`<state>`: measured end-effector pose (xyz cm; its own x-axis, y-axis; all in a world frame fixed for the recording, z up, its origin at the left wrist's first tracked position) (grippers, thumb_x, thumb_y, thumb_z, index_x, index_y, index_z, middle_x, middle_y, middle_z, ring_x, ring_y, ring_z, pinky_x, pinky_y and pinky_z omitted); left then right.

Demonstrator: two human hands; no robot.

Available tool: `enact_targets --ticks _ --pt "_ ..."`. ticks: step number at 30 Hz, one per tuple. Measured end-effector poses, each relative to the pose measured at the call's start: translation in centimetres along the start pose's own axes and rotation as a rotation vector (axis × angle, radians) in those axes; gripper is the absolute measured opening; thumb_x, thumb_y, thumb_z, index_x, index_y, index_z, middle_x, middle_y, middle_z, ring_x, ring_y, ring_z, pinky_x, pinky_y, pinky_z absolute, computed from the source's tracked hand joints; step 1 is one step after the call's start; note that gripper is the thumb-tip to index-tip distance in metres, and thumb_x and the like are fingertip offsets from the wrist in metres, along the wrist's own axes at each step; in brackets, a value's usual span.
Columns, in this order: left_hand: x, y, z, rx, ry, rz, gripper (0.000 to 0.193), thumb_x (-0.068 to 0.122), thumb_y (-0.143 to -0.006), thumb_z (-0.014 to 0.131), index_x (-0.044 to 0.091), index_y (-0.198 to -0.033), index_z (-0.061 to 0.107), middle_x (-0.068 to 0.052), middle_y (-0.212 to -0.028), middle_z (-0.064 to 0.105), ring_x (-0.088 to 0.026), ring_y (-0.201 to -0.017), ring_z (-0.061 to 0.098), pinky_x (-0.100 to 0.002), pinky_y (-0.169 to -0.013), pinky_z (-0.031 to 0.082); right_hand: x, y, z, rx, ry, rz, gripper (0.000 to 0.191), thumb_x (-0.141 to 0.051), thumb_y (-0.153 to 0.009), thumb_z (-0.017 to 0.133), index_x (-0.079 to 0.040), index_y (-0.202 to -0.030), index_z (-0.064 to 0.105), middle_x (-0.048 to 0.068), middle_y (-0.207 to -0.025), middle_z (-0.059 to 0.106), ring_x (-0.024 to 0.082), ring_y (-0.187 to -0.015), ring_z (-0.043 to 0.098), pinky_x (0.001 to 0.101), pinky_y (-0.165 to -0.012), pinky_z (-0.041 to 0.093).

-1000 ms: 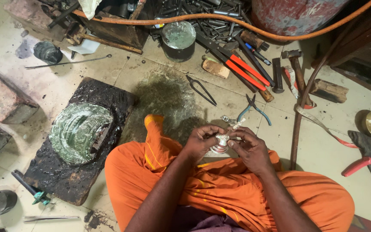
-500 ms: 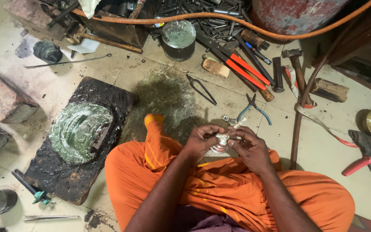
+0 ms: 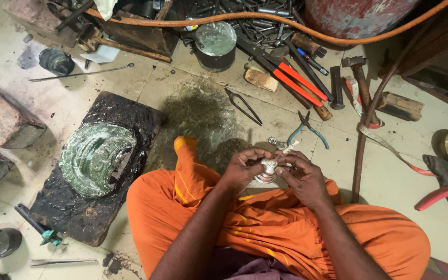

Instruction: The person sits on the workshop floor holding a small silver bell-shaped metal object and uses pliers to grip and work on its parts, at one point picking a small ring piece from the floor and fitting it. Near the end they place the object on a small round plate and hammer it with a hammer.

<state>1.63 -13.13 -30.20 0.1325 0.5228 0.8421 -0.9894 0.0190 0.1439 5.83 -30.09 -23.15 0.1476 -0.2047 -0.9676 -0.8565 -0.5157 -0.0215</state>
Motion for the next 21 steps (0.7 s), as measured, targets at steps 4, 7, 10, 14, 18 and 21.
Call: enact_targets --ticks 4,7,10,14,18,21 --pt "-0.18 -0.03 -0.16 -0.009 -0.006 0.002 0.03 -0.009 -0.089 0.064 -0.003 -0.118 0.068 -0.008 -0.112 0.073 -0.013 -0.099 0.068 -0.028 -0.089 0.055 0.32 0.01 0.09 0.002 -0.1 0.074 0.021 -0.003 -0.09 0.073 -0.003 -0.11 0.073 0.005 -0.129 0.064 0.015 -0.12 0.062 0.0279 -0.091 0.056" --pt "-0.23 -0.09 -0.18 -0.007 0.003 0.004 0.029 -0.009 -0.09 0.064 -0.003 -0.118 0.069 -0.008 -0.111 0.073 -0.013 -0.098 0.068 -0.029 -0.089 0.056 0.43 0.01 0.14 -0.005 -0.155 0.085 0.021 -0.003 -0.09 0.073 -0.003 -0.111 0.073 0.006 -0.13 0.063 0.014 -0.12 0.062 0.0276 -0.091 0.057" --pt "-0.22 -0.08 -0.25 -0.006 -0.007 0.007 0.03 -0.008 -0.089 0.064 -0.003 -0.119 0.069 -0.008 -0.111 0.073 -0.013 -0.098 0.067 -0.028 -0.088 0.055 0.36 -0.06 0.17 -0.005 -0.132 0.052 0.021 -0.003 -0.091 0.073 -0.002 -0.112 0.072 0.006 -0.129 0.063 0.015 -0.12 0.063 0.0271 -0.093 0.056" --pt "-0.28 -0.15 -0.26 -0.006 0.016 -0.002 0.03 -0.009 -0.089 0.064 -0.003 -0.118 0.068 -0.008 -0.111 0.073 -0.013 -0.098 0.068 -0.028 -0.087 0.056 0.35 0.03 0.11 -0.012 -0.157 0.051 0.022 -0.004 -0.091 0.073 -0.003 -0.113 0.072 0.006 -0.13 0.063 0.014 -0.12 0.063 0.0261 -0.09 0.057" --pt "-0.35 -0.1 -0.29 -0.001 0.025 -0.012 0.031 -0.011 -0.089 0.061 -0.003 -0.118 0.068 -0.008 -0.11 0.072 -0.013 -0.097 0.067 -0.028 -0.086 0.055 0.5 0.0 0.01 0.008 -0.074 0.1 0.023 -0.006 -0.09 0.074 -0.004 -0.112 0.073 0.005 -0.129 0.062 0.012 -0.113 0.064 0.025 -0.081 0.058" --pt "-0.29 -0.03 -0.13 -0.007 0.049 -0.012 0.032 -0.012 -0.088 0.06 -0.003 -0.118 0.068 -0.008 -0.111 0.072 -0.013 -0.098 0.067 -0.029 -0.087 0.056 0.41 0.04 -0.05 0.013 -0.047 0.096 0.023 -0.007 -0.09 0.075 -0.005 -0.113 0.073 0.004 -0.129 0.063 0.012 -0.111 0.064 0.0245 -0.079 0.058"
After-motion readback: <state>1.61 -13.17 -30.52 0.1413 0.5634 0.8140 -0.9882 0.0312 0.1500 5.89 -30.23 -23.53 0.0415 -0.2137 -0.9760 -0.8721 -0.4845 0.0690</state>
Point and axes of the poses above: each hand's wrist, its own y-axis away from the middle knuckle, its own z-axis out of the palm, x = y × z, the point moved 5 cm from there along -y, towards the middle knuckle
